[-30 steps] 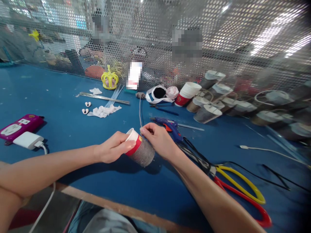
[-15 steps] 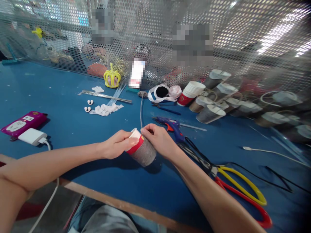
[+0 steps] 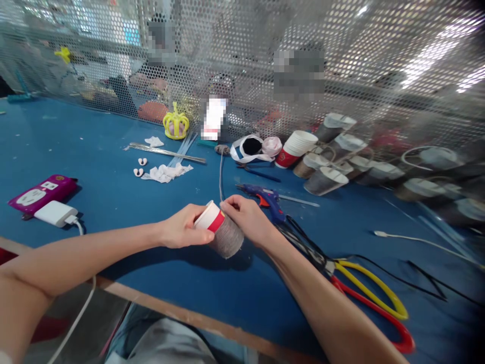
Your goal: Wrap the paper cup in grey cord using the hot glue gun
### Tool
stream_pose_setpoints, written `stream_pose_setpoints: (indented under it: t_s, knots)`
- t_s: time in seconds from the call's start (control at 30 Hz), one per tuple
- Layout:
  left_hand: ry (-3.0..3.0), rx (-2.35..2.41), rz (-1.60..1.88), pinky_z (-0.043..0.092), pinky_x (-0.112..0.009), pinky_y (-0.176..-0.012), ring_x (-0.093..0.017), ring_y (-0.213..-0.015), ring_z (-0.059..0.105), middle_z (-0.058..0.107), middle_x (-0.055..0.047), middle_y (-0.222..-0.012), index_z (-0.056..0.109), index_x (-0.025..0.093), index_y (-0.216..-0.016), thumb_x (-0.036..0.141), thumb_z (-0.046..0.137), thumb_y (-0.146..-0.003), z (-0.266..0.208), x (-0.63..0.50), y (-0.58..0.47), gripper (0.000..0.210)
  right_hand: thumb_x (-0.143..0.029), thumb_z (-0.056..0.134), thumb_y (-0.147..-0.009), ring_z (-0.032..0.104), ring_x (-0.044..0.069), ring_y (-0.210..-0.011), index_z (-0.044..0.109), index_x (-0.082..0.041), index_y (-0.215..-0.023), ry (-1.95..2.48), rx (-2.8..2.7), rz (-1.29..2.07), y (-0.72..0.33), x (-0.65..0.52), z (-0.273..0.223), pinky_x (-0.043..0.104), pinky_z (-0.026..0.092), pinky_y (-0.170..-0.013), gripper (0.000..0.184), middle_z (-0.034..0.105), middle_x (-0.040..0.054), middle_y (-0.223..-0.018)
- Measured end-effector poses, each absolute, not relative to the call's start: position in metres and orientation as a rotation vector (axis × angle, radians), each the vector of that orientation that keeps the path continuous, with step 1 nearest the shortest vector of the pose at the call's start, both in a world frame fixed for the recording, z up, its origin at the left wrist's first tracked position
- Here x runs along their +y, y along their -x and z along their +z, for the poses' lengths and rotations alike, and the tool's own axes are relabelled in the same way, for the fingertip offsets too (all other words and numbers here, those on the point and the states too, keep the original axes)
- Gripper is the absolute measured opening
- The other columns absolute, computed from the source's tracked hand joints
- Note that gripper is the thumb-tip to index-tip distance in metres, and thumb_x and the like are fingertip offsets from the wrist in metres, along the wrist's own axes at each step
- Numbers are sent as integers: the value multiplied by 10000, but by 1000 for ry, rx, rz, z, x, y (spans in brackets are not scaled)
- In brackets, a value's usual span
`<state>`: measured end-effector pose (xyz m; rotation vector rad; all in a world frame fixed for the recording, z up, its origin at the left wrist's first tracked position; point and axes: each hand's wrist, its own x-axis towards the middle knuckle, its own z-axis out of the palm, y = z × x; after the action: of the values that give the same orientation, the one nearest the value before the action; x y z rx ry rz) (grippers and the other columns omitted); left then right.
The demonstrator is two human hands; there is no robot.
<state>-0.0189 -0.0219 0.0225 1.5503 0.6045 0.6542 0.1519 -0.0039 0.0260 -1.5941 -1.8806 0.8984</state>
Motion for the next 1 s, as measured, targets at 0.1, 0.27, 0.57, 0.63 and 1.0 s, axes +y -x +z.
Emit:
stream_pose_setpoints:
  t_s: [0.1, 0.27, 0.57, 0.63, 1.0]
  knots:
    - [-1616, 600, 629, 274, -153, -420, -45, -471, 320, 401, 43, -543, 459, 111, -700, 219, 519, -602, 23, -22, 19, 158, -290, 460, -760, 461, 110, -562, 525, -153, -657, 1587, -1870, 897, -153, -3, 25, 237, 330, -525, 183, 529, -8, -610]
    - [-1707, 640, 629, 284, -139, -406, -41, -468, 329, 393, 46, -536, 441, 121, -662, 160, 500, -604, 21, -22, 18, 91, -279, 449, -760, 471, 115, -582, 519, -158, -654, 1572, -1854, 890, -153, -3, 23, 243, 342, -548, 175, 532, -6, -619]
    - [-1783, 601, 622, 261, -149, -408, -44, -462, 309, 376, 48, -515, 440, 117, -645, 207, 501, -628, 21, -21, 21, 110, -286, 457, -761, 493, 119, -590, 524, -161, -666, 1530, -1816, 931, -151, -4, 21, 243, 367, -553, 170, 553, 0, -629]
    - [-1808, 573, 644, 251, -156, -406, -46, -454, 300, 364, 46, -502, 437, 118, -625, 245, 499, -658, 21, -20, 22, 146, -292, 460, -763, 503, 119, -593, 539, -157, -678, 1513, -1812, 959, -151, -5, 21, 242, 380, -559, 178, 568, 5, -641]
    - [-1809, 642, 848, 304, -193, -518, -74, -533, 333, 415, 23, -581, 476, 113, -642, 337, 391, -780, 15, -11, 24, 276, -472, 409, -807, 562, 193, -920, 551, -142, -1038, 1326, -2091, 1210, -172, -18, 57, 312, 436, -775, 427, 614, 88, -1022]
